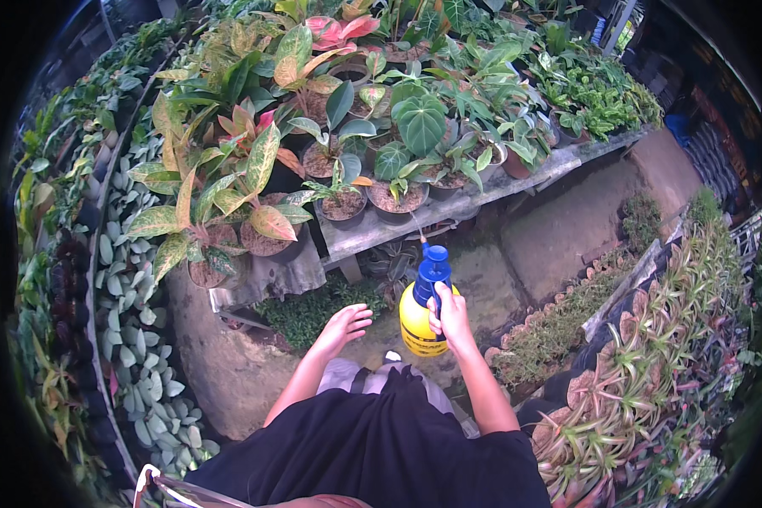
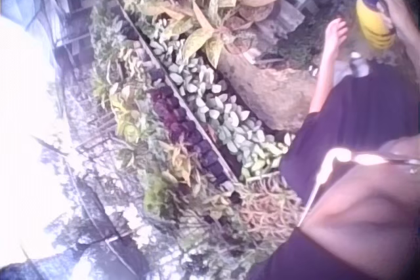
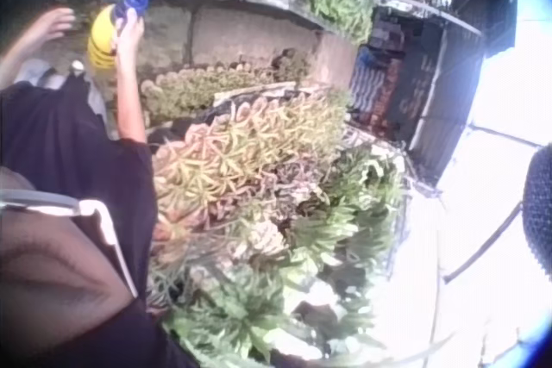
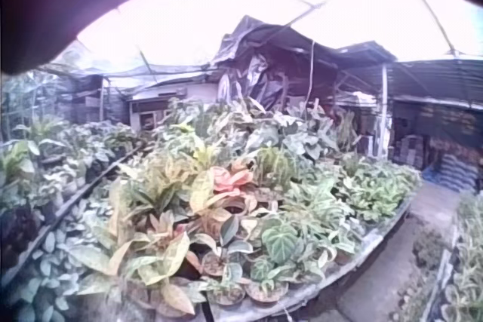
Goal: The person uses a yellow handheld spray bottle to mist a variety of potted plants arranged on shelves. They move along the shelving unit, spraying leaves and soil surfaces of multiple plants in sequence.
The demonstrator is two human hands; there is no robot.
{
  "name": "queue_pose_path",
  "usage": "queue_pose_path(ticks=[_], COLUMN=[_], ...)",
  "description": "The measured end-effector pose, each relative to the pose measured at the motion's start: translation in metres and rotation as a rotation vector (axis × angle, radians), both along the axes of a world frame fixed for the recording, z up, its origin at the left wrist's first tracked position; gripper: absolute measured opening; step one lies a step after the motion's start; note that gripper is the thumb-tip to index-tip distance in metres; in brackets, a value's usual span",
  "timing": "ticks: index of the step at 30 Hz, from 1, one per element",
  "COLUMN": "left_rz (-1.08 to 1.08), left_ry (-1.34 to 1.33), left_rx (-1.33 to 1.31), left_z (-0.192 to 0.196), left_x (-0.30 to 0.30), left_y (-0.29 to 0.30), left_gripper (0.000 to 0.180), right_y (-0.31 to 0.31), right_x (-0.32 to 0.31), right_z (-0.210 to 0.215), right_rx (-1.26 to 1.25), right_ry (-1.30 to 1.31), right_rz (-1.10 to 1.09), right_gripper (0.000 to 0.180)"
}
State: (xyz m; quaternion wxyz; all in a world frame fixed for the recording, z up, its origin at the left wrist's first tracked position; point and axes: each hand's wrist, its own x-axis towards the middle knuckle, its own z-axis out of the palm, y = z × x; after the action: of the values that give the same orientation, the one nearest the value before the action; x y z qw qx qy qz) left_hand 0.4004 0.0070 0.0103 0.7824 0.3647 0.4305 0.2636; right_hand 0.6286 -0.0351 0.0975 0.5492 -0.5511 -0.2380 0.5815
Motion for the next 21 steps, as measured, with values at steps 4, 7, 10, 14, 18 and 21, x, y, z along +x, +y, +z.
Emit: queue_pose_path(ticks=[4,7,10,14,18,21], left_rz=[0.04,-0.044,-0.2,-0.419,-0.545,-0.63], left_ry=[-0.005,0.007,-0.053,-0.136,-0.124,-0.088], left_rx=[-0.025,0.027,0.104,0.215,0.26,0.295], left_z=[0.001,0.013,0.027,0.049,0.052,0.048], left_x=[0.001,0.009,0.023,0.047,0.058,0.057], left_y=[-0.005,-0.007,-0.004,-0.006,-0.008,-0.01], left_gripper=[0.042,0.043,0.042,0.043,0.045,0.045], right_y=[-0.001,0.0,-0.002,-0.003,-0.009,-0.007], right_x=[0.0,0.006,-0.001,-0.005,-0.006,-0.003], right_z=[0.002,-0.001,-0.003,-0.012,-0.012,-0.011], right_rx=[-0.009,-0.029,-0.024,-0.035,-0.032,-0.029], right_ry=[-0.081,-0.054,-0.061,-0.07,-0.096,-0.016], right_rz=[0.099,0.054,0.036,-0.007,0.076,-0.039], right_gripper=[0.042,0.043,0.043,0.044,0.042,0.041])
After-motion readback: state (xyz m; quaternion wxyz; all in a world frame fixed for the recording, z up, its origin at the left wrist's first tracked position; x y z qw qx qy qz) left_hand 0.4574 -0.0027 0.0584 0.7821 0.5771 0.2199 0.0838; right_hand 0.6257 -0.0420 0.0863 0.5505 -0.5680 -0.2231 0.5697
